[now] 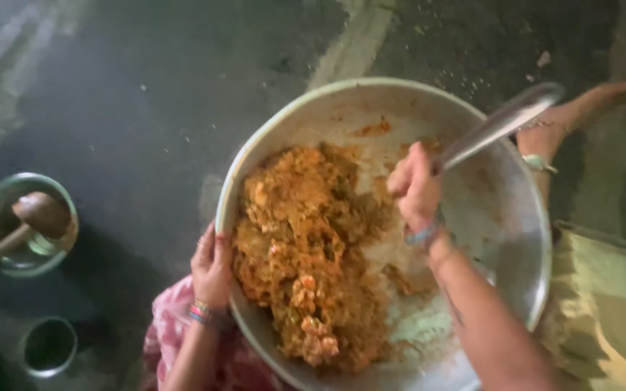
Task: The person adds ingredients from a smaller bowl into a large bowl and mixes them by hand using a spatula.
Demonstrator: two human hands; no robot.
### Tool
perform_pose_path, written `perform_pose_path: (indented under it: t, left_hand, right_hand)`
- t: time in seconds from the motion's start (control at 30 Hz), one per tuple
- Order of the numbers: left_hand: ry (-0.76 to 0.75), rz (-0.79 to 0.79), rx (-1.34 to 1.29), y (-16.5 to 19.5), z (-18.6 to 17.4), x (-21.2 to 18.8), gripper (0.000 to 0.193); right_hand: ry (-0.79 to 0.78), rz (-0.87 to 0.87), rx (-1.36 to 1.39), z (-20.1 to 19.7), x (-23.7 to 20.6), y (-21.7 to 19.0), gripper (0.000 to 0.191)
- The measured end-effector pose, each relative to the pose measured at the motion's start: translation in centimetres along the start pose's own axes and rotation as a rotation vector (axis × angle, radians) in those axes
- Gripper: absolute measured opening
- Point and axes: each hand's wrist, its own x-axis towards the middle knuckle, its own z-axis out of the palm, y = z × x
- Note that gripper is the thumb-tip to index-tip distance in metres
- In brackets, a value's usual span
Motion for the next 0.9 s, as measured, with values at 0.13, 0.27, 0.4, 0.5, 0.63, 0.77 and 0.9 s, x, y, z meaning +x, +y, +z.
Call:
perform_pose_path:
  t: [0.13, 0.27, 0.4, 0.5, 0.63, 0.77, 0.9]
  left_hand:
    - [0.029, -0.079, -0.019, -0.5, -0.1, -0.2, 0.039]
    - [0.022, -0.105, -0.121, -0.8, -0.2, -0.5, 0.039]
    - [0.009, -0.103, -0.093, -0.1, 0.1, -0.7, 0.038]
    - [0.008, 0.018, -0.022, 0.2, 0.3, -0.6, 0.038]
    - [0.024, -0.035, 0.067, 0.3, 0.4, -1.0, 0.039]
    - [0.043, -0.109, -0.084, 0.6, 0.8, -0.9, 0.041]
    - [0.023, -0.05, -0.027, 1.2, 1.0, -0.8, 0.04]
  right_hand:
    - [-0.134, -0.358, -0.562, -0.4, 1.2, -6.2, 0.05]
    - [-0.043, -0.302, -0.26, -2.5, 8.3, -11.5, 0.061]
    - [0.033, -0.193, -0.295, -0.4, 6.2, -3.6, 0.056]
    - [-0.144, -0.021, -0.184, 0.8, 2.2, -0.9, 0.054]
    - [-0.212, -0.112, -0.086, 0.7, 5.0, -6.4, 0.051]
    - [-0.07, -0.298, -0.09, 2.1, 11.2, -6.6, 0.057]
    - [0.077, -0.208, 0.0, 3.4, 9.1, 2.8, 0.053]
